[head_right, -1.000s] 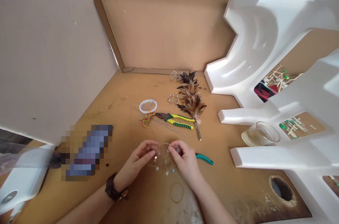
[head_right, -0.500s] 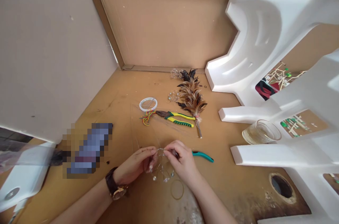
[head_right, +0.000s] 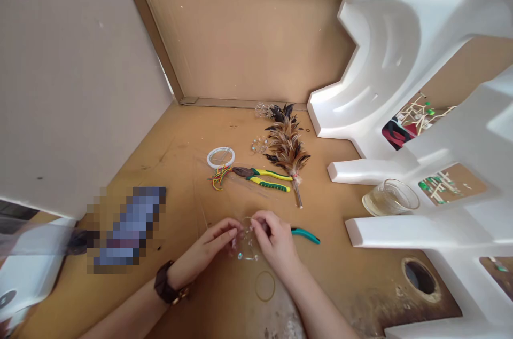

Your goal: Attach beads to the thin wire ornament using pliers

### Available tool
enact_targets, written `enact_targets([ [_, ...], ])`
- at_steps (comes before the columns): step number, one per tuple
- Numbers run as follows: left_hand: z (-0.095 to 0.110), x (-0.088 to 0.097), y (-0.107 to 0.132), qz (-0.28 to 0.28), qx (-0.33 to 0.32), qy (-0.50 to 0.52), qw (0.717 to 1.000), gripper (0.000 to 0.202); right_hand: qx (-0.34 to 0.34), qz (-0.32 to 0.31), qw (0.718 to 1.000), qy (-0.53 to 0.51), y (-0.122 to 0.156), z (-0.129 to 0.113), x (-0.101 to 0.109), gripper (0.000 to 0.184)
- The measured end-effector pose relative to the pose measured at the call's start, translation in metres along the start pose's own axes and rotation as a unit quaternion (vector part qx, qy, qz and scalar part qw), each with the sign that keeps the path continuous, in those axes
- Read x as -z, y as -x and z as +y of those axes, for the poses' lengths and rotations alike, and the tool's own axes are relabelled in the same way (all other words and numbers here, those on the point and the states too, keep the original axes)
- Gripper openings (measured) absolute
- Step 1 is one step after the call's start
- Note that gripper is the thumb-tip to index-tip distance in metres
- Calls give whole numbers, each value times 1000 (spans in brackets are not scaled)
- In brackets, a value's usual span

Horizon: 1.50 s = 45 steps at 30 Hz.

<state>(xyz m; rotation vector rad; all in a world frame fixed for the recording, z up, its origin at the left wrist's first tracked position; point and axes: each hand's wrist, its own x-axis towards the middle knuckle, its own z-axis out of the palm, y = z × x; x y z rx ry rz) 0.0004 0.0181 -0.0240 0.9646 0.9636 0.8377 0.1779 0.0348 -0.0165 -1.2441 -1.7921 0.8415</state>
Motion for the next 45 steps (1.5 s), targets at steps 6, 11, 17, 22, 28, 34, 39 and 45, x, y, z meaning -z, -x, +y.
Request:
enact_targets([
  [6, 5, -1, 4, -2, -48, -67, 997, 26, -66, 36, 995, -63, -2, 4, 0, 16],
  [11, -1, -1, 4, -26, -40, -47, 998, 30, -98, -14, 984, -148, -4, -2, 2, 19],
  [17, 2, 1, 4, -31, -35, -75, 996, 24, -143, -35, 968, -202, -5, -4, 4, 24],
  [22, 8, 0, 6, -16, -24, -62, 998, 23, -173, -47, 951, -253, -9, -9, 7, 29],
  [28, 12, -1, 5, 44, -38, -52, 997, 24, -188, -29, 925, -329, -11, -10, 10, 33],
  [34, 14, -3, 6, 62, -41, -46, 996, 23, -176, -24, 927, -330, -11, -11, 10, 32],
  [39, 13, -3, 7, 45, -32, -33, 998, 23, -166, -36, 922, -348, -11, -10, 7, 32],
  [45, 8, 0, 7, 17, -45, -36, 998, 20, -179, -27, 921, -344, -11, -9, 5, 29],
])
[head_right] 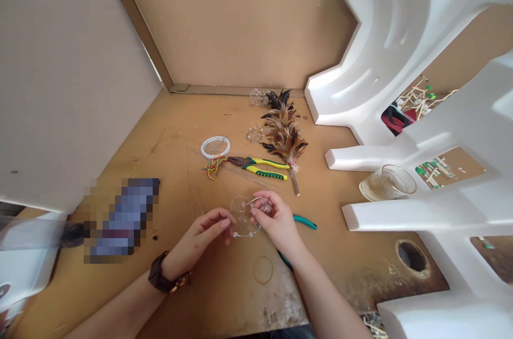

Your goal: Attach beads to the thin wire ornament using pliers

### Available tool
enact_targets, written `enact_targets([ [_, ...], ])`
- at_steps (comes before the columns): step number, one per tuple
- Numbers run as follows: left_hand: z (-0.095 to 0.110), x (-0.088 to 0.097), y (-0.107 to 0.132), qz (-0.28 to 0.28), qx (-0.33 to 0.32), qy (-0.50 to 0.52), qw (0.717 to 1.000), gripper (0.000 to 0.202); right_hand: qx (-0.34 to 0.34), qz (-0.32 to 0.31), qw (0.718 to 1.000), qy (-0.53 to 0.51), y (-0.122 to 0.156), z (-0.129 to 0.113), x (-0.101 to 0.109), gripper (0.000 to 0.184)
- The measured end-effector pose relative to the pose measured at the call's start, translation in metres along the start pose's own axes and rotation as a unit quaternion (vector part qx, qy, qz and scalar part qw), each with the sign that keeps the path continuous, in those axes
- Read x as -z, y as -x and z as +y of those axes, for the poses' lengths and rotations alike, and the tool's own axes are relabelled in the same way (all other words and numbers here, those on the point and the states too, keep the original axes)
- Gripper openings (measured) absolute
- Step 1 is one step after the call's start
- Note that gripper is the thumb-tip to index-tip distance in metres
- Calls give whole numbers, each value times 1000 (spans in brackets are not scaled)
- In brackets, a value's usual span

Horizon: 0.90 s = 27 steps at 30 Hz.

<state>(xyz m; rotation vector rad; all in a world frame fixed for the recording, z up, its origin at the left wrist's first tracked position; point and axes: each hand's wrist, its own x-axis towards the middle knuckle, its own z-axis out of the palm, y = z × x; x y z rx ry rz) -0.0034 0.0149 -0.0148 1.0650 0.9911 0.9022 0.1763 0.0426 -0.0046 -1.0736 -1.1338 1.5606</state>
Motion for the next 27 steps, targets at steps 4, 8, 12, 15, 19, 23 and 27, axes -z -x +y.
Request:
enact_targets([
  [4, -6, 2, -1, 65, -61, -37, 995, 18, -4, 3, 1000, -2, 0, 0, 0, 29],
  [8, -8, 4, -3, 54, -111, -122, 985, 34, -2, 1, 1000, -4, 0, 1, 0, 29],
  [12, -9, 5, -4, 49, -115, -156, 980, 25, 3, -7, 1000, -6, -1, 3, 1, 29],
  [15, -9, 5, -4, 27, -105, -176, 978, 20, 8, -12, 1000, -11, -1, 5, 1, 28],
  [19, -10, 4, -5, 22, -100, -181, 978, 20, 8, -15, 1000, -14, -1, 7, 1, 27],
  [23, -11, 3, -5, 38, -87, -169, 981, 20, 4, -13, 1000, -19, -2, 6, 2, 27],
  [27, -12, 3, -5, 43, -91, -168, 981, 20, -15, -26, 999, -16, -2, 6, 4, 28],
])
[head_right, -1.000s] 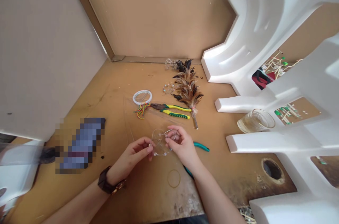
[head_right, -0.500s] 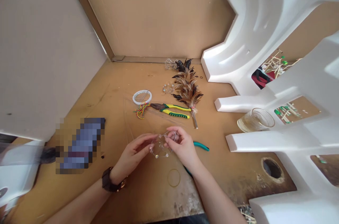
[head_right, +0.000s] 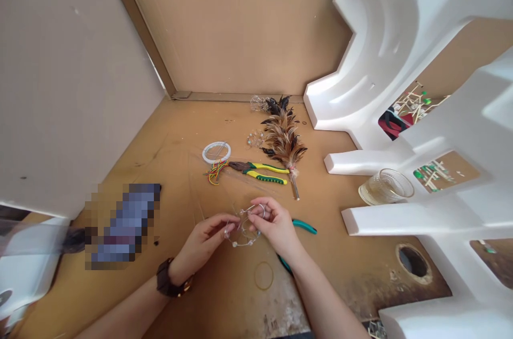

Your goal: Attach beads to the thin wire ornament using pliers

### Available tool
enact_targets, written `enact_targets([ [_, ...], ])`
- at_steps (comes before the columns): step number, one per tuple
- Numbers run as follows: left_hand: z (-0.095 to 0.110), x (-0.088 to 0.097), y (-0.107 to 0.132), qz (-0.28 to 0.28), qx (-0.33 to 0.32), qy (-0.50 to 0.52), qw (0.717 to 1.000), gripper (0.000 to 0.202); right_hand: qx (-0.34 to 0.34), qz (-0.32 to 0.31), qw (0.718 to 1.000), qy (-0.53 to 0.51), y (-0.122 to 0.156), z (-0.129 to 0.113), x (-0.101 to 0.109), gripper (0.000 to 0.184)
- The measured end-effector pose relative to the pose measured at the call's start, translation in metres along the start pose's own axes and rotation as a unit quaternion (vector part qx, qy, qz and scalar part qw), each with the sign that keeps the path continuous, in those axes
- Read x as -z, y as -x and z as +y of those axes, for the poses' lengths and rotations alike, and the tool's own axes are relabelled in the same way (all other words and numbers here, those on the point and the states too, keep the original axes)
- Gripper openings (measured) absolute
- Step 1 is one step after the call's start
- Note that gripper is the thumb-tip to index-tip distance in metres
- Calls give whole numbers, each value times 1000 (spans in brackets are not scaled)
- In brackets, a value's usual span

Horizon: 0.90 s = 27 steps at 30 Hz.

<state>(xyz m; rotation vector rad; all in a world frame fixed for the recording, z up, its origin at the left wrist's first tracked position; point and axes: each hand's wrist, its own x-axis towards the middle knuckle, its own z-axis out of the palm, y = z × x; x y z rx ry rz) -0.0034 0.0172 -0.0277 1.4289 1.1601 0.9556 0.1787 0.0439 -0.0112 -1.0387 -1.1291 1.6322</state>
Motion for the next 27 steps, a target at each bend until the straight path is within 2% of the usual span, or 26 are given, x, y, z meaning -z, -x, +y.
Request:
enact_targets([
  [17, -4, 0, 1, 14, 5, 3, 1000, 18, -12, -21, 999, 28, 3, -4, -4, 28],
  [27, 6, 0, 4, 9, 23, 88, 996, 18, 68, -46, 992, 95, 9, -5, -5, 25],
])
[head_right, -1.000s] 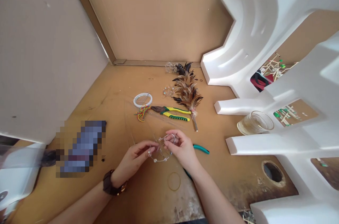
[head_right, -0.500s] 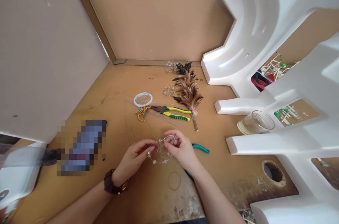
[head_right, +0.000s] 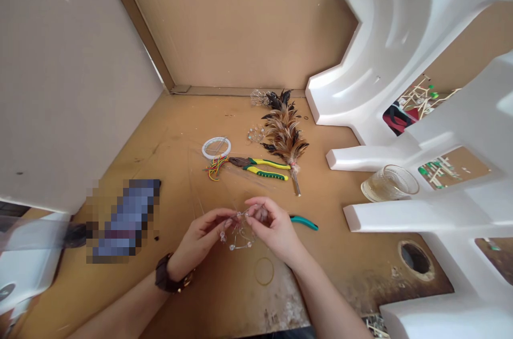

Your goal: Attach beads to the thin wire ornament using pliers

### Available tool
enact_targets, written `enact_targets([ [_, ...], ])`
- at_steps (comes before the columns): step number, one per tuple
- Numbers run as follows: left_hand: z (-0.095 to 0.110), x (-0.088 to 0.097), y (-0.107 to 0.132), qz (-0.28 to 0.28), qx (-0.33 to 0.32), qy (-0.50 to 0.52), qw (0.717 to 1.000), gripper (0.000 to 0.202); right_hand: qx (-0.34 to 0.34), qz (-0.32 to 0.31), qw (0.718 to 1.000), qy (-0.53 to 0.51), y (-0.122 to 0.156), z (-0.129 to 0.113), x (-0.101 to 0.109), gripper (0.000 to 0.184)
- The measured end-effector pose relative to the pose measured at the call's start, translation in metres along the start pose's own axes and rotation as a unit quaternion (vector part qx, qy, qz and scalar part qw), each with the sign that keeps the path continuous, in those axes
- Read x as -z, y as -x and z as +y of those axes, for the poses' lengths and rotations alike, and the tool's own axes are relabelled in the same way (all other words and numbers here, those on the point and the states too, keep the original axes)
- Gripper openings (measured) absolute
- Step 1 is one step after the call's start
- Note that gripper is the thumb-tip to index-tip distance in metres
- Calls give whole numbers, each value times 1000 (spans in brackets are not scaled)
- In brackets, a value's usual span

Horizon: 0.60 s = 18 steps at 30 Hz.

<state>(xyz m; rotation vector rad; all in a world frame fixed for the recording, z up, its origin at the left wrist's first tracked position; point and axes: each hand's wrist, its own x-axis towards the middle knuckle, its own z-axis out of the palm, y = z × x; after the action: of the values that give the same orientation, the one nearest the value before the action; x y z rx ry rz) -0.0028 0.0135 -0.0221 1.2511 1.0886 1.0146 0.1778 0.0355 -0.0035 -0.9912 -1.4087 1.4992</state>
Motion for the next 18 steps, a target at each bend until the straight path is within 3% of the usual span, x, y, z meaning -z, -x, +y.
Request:
enact_targets([
  [18, 3, 0, 0, -1, 4, 2, 1000, 21, -14, 31, 999, 12, -1, -1, -1, 23],
])
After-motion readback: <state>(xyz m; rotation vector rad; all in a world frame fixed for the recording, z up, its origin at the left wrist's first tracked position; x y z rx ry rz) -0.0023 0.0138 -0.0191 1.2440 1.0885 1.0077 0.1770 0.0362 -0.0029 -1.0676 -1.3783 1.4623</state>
